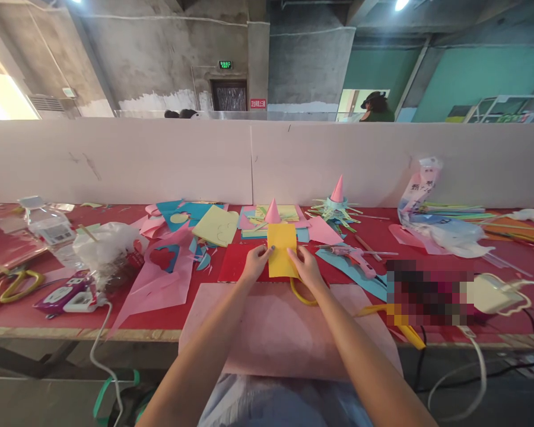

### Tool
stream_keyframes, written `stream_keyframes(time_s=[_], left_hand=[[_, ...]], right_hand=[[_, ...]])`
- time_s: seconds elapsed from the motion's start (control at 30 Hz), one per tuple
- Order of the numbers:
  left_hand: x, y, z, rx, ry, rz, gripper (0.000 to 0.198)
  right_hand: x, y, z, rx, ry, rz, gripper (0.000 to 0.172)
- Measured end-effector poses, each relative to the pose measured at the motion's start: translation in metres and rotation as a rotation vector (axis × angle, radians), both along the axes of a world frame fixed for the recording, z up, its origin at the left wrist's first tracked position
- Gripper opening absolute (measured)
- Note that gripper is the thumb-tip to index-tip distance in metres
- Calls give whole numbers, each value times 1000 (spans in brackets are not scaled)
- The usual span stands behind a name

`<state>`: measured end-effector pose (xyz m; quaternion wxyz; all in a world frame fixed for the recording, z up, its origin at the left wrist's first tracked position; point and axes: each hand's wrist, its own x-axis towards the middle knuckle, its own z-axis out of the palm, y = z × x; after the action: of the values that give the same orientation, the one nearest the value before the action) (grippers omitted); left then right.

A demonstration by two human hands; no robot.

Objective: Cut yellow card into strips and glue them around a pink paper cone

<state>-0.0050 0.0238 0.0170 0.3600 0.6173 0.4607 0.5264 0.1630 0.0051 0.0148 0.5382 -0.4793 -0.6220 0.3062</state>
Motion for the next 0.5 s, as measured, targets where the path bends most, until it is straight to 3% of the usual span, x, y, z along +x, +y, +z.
stream_keyframes(time_s=[0.13,0.23,0.4,0.5], left_hand=[[2,4,-5,-36,-30,-88,43],[4,6,-8,-44,-87,-167,34],[7,4,-7,-58,-194,-221,70],[6,3,-7,23,-144,-167,65]], right_hand=[[0,4,-4,-155,222,169,40],[5,5,-4,-229,304,172,37],[10,1,-1,-285,333,194,31],[11,-3,1,-294,329,266,29]])
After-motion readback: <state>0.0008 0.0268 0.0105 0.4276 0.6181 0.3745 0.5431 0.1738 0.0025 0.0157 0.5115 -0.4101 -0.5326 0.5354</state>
